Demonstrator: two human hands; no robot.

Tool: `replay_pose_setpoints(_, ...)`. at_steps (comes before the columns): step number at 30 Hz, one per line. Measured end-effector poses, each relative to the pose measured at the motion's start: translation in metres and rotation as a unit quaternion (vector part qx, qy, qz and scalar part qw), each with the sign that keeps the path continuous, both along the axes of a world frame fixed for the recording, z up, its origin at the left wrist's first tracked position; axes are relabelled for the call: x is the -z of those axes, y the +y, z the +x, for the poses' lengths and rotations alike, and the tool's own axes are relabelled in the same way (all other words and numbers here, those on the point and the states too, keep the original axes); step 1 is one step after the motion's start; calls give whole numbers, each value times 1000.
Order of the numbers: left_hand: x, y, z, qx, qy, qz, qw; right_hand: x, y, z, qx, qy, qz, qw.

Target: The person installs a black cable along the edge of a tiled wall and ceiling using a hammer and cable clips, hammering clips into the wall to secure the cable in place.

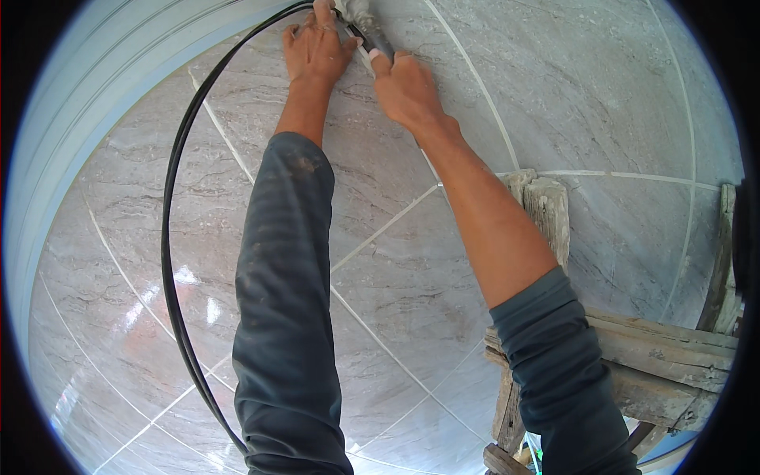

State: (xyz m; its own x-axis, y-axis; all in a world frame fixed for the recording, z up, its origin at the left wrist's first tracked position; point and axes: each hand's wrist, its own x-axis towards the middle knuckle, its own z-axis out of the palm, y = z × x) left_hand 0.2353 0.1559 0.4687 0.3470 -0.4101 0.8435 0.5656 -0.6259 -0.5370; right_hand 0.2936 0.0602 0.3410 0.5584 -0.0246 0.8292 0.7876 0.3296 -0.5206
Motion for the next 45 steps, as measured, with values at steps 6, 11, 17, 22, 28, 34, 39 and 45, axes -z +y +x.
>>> replay_pose_setpoints(6, 8, -16, -7, -59, 22, -9, 998, 6, -5, -14, -23, -6, 70, 997)
replay_pose_setpoints(11, -4, 3, 5, -92, -29, 24, 995, 4, 13, 6, 23, -11, 16, 1000)
replay_pose_setpoints(17, 3, -1, -3, -48, -5, -40, 998, 9, -5, -7, -19, -10, 63, 998)
replay_pose_setpoints(22, 0, -1, -2, -13, 1, -8, 1000, 3, 5, 8, 1, -24, 44, 999)
replay_pose_setpoints(28, -2, 12, 0, -10, 9, 2, 1000, 2, -8, -6, -12, 0, 71, 997)
replay_pose_setpoints(34, -1, 4, 5, -7, 13, 8, 1000, 2, 6, 14, 4, 4, 47, 999)
replay_pose_setpoints(39, -3, 12, -2, -16, 5, 1, 1000, -1, -5, 3, 10, 12, 55, 998)
replay_pose_setpoints(45, -6, 11, -2, -17, 7, 27, 999, -4, -10, -12, -45, -8, 89, 995)
